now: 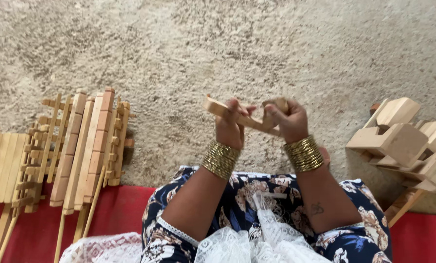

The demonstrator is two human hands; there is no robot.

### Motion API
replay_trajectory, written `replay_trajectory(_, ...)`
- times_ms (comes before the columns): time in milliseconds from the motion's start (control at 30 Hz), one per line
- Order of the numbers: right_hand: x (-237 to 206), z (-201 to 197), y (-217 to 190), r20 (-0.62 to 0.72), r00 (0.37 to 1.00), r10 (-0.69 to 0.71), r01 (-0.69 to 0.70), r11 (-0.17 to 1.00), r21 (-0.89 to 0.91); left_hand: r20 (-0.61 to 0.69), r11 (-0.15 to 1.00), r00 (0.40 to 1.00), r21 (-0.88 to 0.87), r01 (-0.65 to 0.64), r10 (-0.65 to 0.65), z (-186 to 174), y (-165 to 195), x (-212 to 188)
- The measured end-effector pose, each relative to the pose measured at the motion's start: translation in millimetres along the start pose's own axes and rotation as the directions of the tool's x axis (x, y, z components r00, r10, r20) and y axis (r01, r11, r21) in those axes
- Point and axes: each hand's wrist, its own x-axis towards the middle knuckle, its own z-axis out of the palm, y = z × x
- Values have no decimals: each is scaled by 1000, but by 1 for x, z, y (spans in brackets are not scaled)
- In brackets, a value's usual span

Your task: The person sits on the floor and assembles a segmented wooden piece by hand. They repeatedly align and press the segments together, rotate the piece to inspect the joints, and continue joining additional segments until the piece is longer.

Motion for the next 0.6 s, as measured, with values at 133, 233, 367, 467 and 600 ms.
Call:
replay_trajectory(133, 0, 5, -7, 20, 994, 111, -112, 993, 30, -131, 991, 989, -107, -75, 61, 3, 17, 2)
replay_trajectory(233, -3, 18, -3, 21, 996, 85, -78, 970, -232, -136, 982, 989, -170, -81, 58, 8, 17, -1)
replay_trajectory(367, 5, 15, 16, 1, 999, 33, -24, 747, -665, -67, 962, 990, -239, -134, 121, 7, 17, -1)
replay_trajectory(467, 16, -5, 33, -46, 995, -89, 25, 670, -742, -51, 955, 986, -244, -169, 161, 0, 22, 3)
replay_trajectory(600, 18, 0, 43, -110, 889, -445, 284, 723, -630, -36, 933, 986, -317, -168, 165, -5, 22, 8)
